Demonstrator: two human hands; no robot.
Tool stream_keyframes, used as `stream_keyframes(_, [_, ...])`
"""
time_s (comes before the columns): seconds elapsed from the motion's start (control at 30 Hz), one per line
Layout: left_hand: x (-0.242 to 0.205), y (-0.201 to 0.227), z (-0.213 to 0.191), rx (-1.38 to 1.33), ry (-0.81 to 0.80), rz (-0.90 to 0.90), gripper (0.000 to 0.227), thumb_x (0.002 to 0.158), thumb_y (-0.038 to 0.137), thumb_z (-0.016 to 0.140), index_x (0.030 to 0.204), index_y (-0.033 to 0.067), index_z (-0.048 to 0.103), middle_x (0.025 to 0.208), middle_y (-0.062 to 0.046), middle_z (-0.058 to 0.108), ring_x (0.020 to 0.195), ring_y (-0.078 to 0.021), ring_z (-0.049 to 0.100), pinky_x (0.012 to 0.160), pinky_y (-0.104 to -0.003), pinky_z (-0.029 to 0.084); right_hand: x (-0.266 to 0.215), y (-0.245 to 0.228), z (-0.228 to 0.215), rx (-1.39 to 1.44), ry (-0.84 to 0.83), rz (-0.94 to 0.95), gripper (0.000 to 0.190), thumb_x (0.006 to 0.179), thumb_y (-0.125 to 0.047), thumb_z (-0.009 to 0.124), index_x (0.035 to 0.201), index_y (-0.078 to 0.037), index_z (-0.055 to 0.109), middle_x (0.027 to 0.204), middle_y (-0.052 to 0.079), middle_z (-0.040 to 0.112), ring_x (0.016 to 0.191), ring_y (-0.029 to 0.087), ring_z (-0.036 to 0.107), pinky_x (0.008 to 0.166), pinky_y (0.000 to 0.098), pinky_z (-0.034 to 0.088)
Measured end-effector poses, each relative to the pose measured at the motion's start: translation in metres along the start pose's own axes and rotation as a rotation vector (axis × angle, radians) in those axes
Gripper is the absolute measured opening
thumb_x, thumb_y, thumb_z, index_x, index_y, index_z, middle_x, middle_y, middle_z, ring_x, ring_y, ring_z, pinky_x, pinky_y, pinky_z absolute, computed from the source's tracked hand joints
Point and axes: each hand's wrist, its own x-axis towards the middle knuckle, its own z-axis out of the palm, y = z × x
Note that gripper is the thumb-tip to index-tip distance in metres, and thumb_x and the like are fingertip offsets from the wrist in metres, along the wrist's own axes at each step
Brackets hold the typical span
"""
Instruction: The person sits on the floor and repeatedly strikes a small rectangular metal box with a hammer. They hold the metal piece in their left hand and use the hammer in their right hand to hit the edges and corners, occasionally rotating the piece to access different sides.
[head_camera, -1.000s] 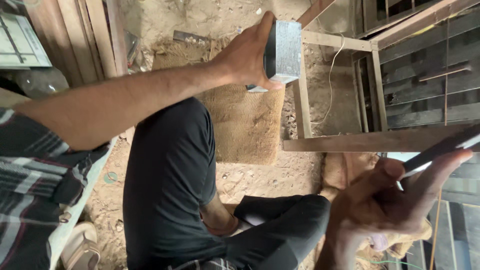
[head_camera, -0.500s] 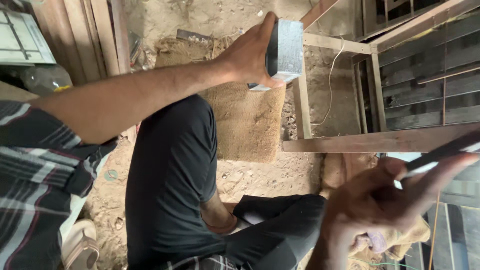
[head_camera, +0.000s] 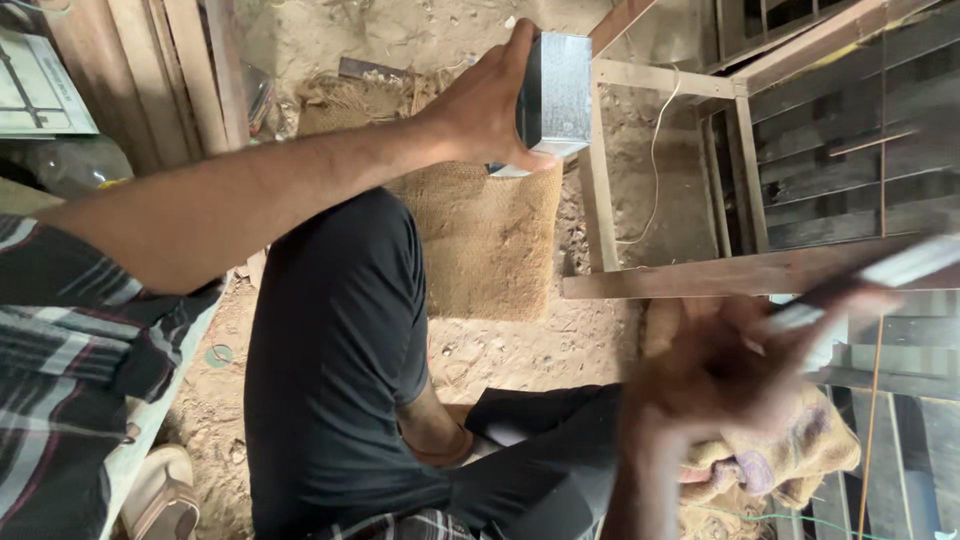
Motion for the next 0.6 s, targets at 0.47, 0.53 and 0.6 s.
stream_keyframes(0.47, [0.007,-0.002,0.002,0.126,-0.013,0.051,0.141,0.062,0.048,0.104,0.147,-0.0102,0.007,0.137,-0.034,0.044,0.130,-0.0462,0.050,0.112,-0.054,0.045,-0.008,0.027,-0.005,0.345,0.303,-0.108,0.043,0.118,0.000,0.052,0.160,-0.005,0.044,0.099,0.015,0.073,0.045,0.002,0.041,0.045,0.0220,0.033])
stream_keyframes(0.53, [0.007,-0.004,0.001,0.107,-0.032,0.013,0.144,0.062,0.048,0.103,0.149,-0.0113,0.004,0.138,-0.033,0.042,0.131,-0.0459,0.050,0.113,-0.053,0.044,0.000,0.019,0.009,0.103,0.131,-0.148,0.043,0.117,0.000,0.052,0.159,-0.005,0.045,0.095,0.013,0.072,0.046,0.002,0.041,0.045,0.0219,0.033])
stream_keyframes(0.6, [0.004,-0.004,0.003,0.041,-0.026,0.002,0.146,0.060,0.049,0.101,0.150,-0.0125,0.004,0.139,-0.032,0.044,0.129,-0.0438,0.053,0.114,-0.051,0.047,0.003,0.019,0.018,-0.107,-0.275,-0.037,0.043,0.115,0.000,0.052,0.158,-0.004,0.046,0.091,0.012,0.071,0.046,0.003,0.042,0.044,0.0219,0.033])
